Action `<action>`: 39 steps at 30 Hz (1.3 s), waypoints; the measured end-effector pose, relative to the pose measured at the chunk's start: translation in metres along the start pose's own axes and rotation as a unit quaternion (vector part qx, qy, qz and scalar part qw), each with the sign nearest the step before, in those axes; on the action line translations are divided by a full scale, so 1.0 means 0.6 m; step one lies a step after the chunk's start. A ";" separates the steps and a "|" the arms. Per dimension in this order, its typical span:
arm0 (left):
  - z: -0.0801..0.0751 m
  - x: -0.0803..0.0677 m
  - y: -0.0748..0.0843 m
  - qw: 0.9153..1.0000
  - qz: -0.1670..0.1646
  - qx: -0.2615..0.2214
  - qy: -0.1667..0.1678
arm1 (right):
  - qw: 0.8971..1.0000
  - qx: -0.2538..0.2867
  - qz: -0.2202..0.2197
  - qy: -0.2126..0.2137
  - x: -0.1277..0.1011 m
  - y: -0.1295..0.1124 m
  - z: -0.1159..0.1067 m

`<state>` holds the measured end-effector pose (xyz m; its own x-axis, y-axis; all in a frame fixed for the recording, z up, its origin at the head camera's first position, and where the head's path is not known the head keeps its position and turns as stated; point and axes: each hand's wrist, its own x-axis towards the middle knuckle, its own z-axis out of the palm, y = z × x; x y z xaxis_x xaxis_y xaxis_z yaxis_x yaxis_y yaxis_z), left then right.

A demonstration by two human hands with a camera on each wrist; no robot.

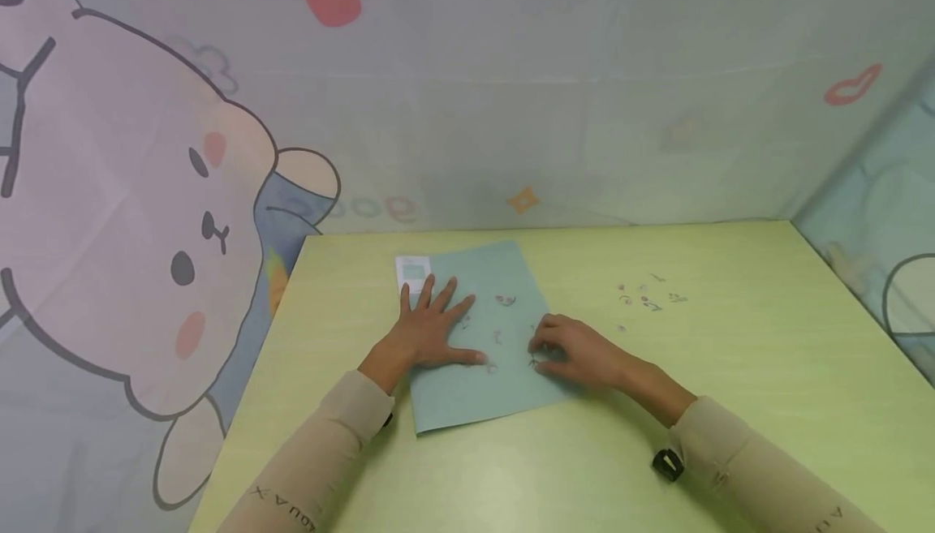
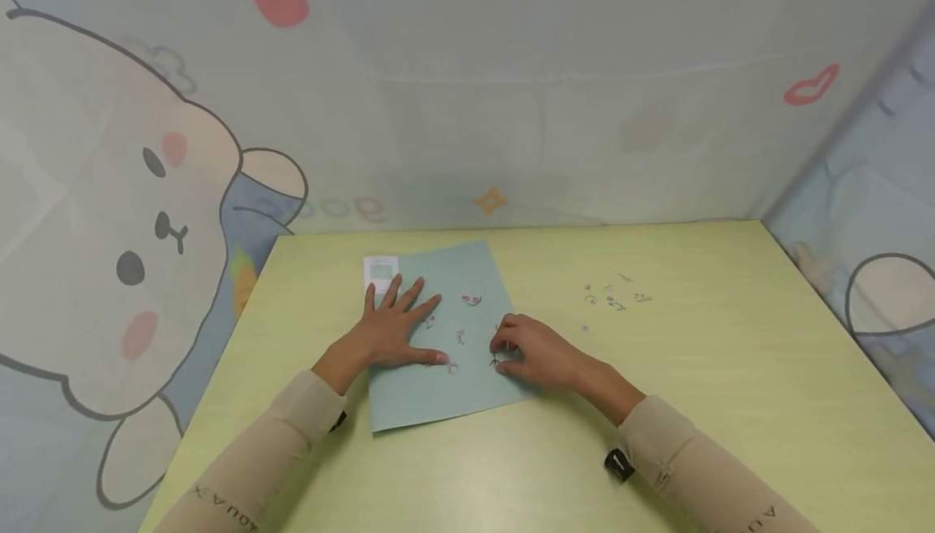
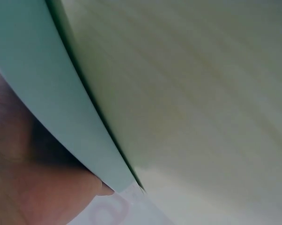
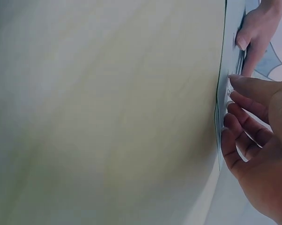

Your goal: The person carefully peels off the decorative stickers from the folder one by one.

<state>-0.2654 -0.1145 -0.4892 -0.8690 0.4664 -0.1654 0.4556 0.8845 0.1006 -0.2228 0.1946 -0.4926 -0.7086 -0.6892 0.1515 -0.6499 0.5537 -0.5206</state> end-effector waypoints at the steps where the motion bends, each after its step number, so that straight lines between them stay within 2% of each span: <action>1: 0.001 0.000 0.000 1.000 -0.001 0.000 0.000 | 1.000 0.008 0.003 -0.002 0.001 0.001 0.000; 9: 0.004 0.001 -0.001 1.000 -0.003 -0.009 0.006 | 0.998 0.059 0.026 -0.015 0.005 0.012 0.001; 39: 0.007 0.000 -0.001 1.000 -0.001 -0.004 0.012 | 0.995 0.096 0.041 -0.005 0.006 0.011 -0.001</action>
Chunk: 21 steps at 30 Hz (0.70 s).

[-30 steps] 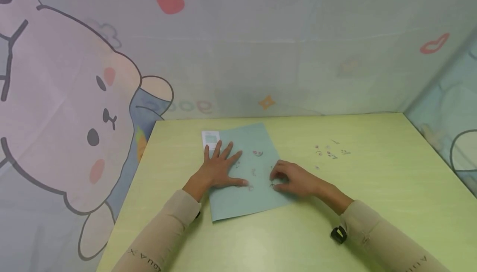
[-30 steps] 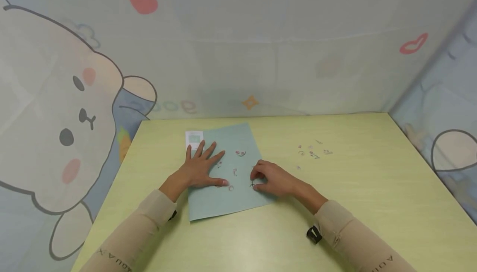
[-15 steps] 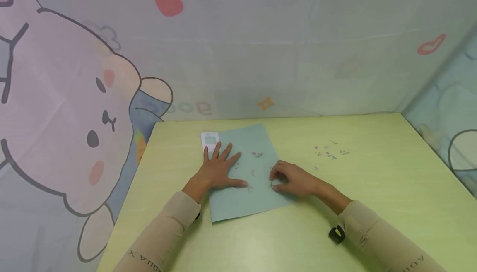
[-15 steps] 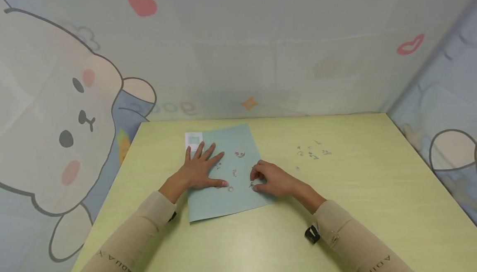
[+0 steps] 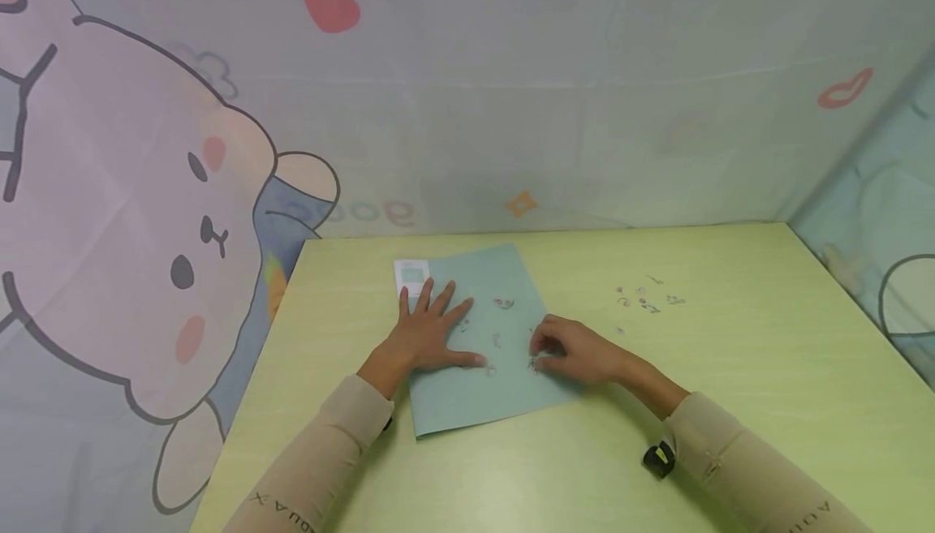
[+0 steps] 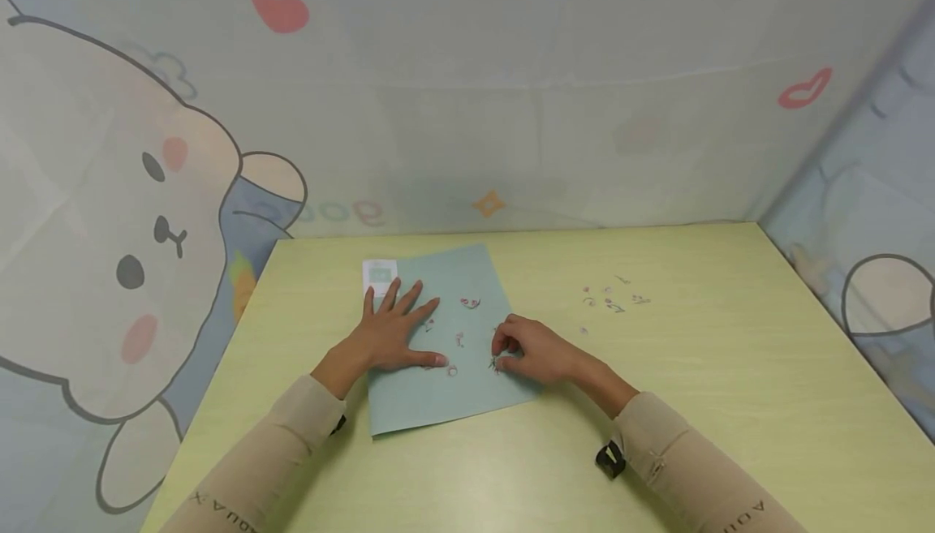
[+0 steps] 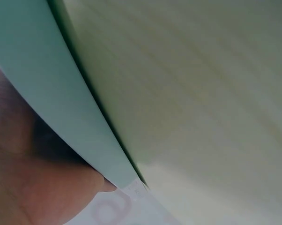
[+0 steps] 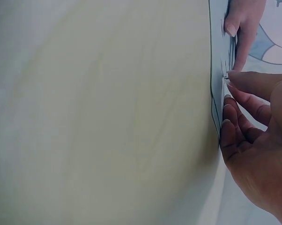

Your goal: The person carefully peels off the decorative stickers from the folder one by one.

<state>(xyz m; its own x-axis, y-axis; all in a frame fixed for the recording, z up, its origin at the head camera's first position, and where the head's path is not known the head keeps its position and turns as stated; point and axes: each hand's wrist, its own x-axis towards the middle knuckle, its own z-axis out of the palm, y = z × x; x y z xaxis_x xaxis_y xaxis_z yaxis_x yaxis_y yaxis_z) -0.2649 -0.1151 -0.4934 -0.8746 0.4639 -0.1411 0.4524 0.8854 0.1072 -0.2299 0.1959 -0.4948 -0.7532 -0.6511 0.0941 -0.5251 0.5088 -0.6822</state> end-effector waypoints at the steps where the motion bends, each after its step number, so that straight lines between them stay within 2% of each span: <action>1: 0.000 0.000 0.000 1.000 0.000 0.000 0.000 | 1.000 0.003 0.001 0.001 0.000 0.001 0.000; 14: -0.001 -0.002 0.001 1.000 -0.003 -0.002 0.001 | 1.000 0.028 0.004 0.007 0.001 0.003 0.005; 21: -0.001 -0.003 0.002 1.000 -0.002 -0.006 0.003 | 1.000 0.020 0.006 0.016 0.003 0.002 0.010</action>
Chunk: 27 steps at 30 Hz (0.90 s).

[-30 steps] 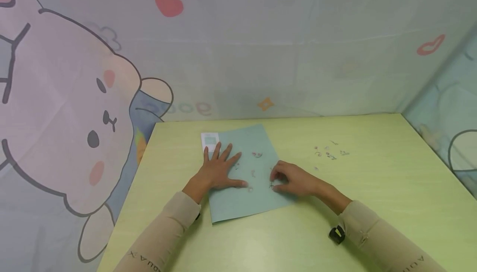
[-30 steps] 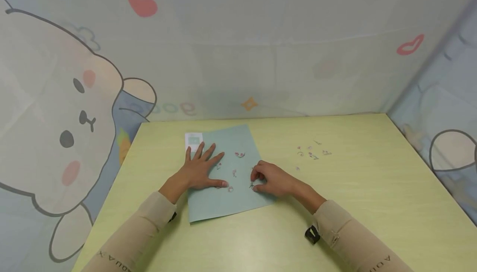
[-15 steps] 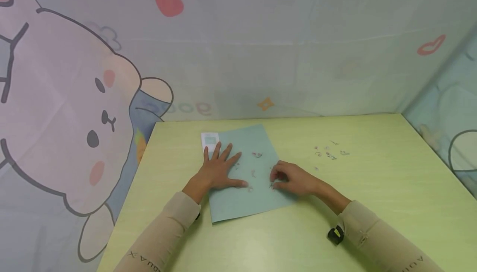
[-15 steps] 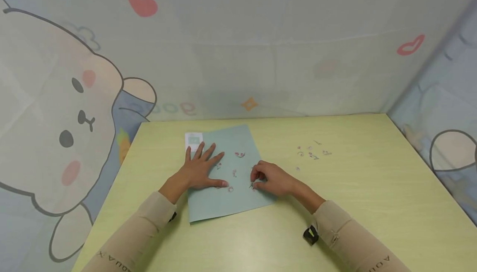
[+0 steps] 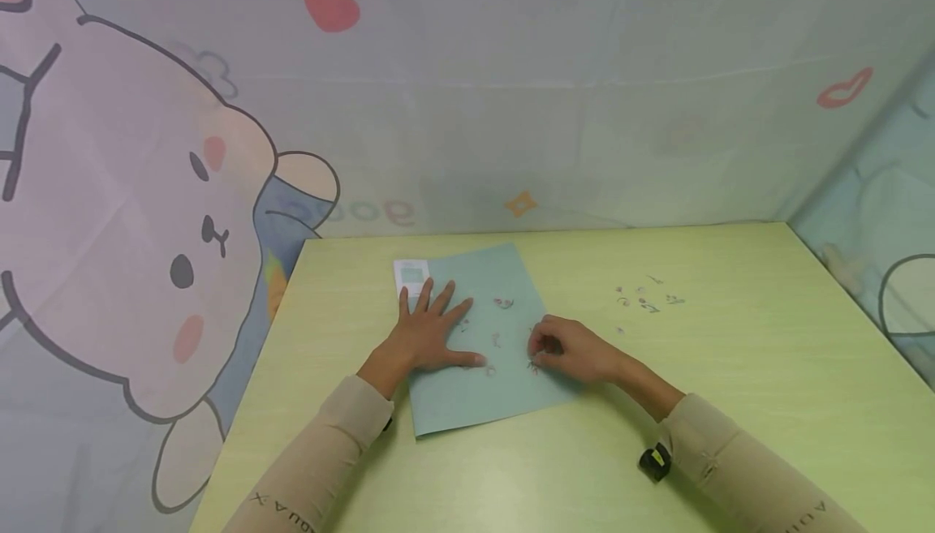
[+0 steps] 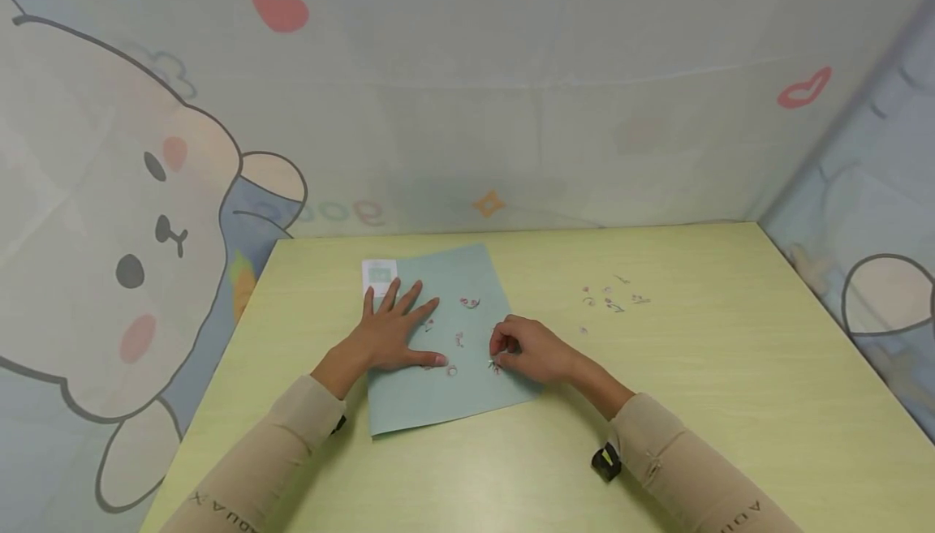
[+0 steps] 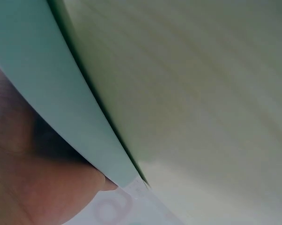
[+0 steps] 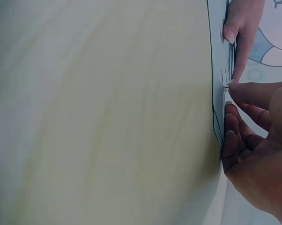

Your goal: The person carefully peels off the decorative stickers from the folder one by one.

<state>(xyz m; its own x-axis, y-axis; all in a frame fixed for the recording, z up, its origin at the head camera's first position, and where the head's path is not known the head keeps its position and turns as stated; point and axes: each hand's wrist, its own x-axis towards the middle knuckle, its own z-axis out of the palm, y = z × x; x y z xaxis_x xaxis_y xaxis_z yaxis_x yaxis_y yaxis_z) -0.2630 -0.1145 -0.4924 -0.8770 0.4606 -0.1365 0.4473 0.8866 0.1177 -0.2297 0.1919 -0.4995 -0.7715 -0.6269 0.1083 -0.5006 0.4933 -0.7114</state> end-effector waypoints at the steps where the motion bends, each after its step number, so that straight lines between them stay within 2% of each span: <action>1: 0.000 0.000 0.000 1.000 0.000 -0.001 0.000 | 1.000 -0.001 0.000 0.001 0.000 0.000 0.000; 9: 0.000 0.000 0.000 1.000 -0.002 -0.003 0.000 | 1.000 0.004 0.004 0.009 -0.002 0.002 0.001; 13: 0.000 0.000 0.000 1.000 -0.002 0.000 -0.001 | 0.999 0.029 0.015 0.013 -0.006 0.001 -0.001; 18: 0.000 0.000 0.000 1.000 -0.002 -0.001 -0.002 | 0.996 0.069 0.048 0.011 -0.008 0.006 -0.003; 27: 0.001 0.000 -0.001 1.000 -0.002 -0.001 -0.003 | 0.992 0.099 0.071 0.013 -0.007 0.015 -0.010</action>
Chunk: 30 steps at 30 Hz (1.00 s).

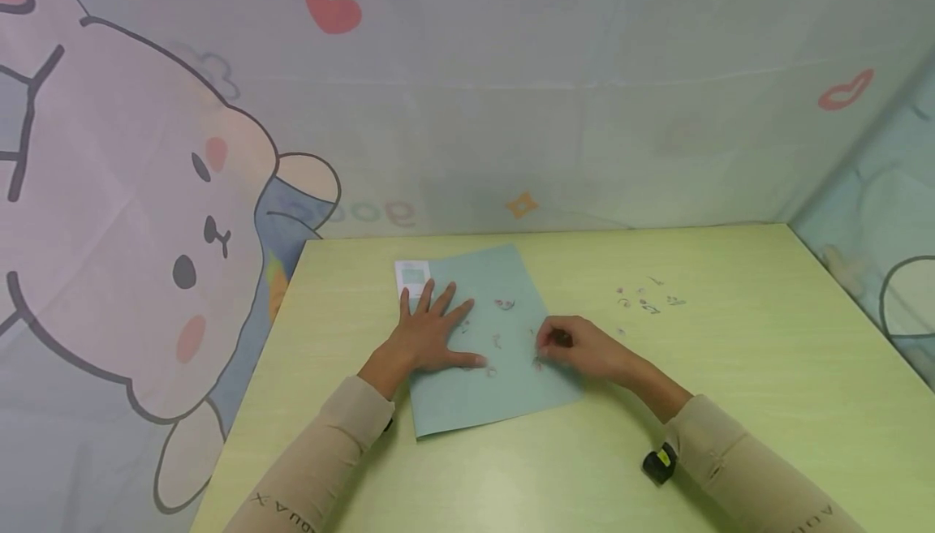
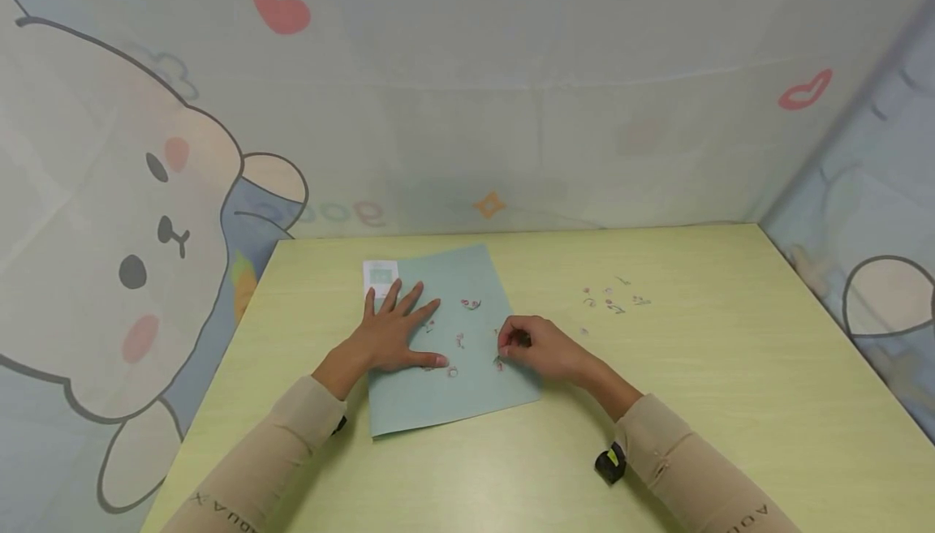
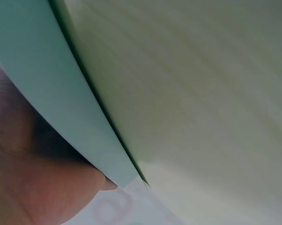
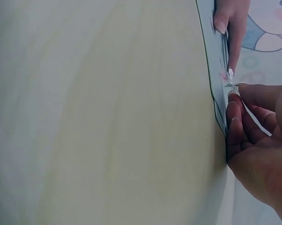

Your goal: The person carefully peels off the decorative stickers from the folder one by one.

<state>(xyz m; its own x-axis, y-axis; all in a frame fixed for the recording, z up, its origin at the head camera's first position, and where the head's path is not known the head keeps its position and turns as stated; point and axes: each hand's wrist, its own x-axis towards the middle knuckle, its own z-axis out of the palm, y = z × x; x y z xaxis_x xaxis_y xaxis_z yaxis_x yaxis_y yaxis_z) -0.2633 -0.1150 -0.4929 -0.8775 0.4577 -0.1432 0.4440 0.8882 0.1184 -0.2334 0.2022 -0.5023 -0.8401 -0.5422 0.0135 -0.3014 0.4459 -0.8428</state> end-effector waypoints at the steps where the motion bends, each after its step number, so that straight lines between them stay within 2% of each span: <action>1: 0.000 0.000 -0.001 1.000 0.000 0.000 0.001 | 1.000 0.002 0.001 0.001 0.001 0.000 0.000; 8: 0.000 -0.002 -0.003 1.000 0.002 0.002 0.002 | 0.999 0.025 0.013 0.024 0.000 -0.003 0.006; 14: -0.005 -0.005 0.001 1.000 0.004 -0.003 0.001 | 1.000 0.003 -0.003 0.029 -0.008 -0.011 -0.001; 22: -0.001 -0.004 -0.001 1.000 0.002 0.002 0.005 | 0.997 0.004 0.002 0.078 -0.032 -0.017 -0.036; 30: -0.001 -0.003 -0.001 1.000 0.003 0.002 0.002 | 0.995 0.012 0.001 0.101 -0.063 0.011 -0.080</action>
<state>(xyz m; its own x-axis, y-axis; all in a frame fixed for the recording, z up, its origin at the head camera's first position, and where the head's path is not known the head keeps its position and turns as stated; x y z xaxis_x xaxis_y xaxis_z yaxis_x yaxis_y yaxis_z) -0.2623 -0.1163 -0.4925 -0.8757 0.4627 -0.1379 0.4496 0.8856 0.1162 -0.2255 0.2597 -0.4824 -0.9151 -0.3859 0.1172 -0.2903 0.4286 -0.8556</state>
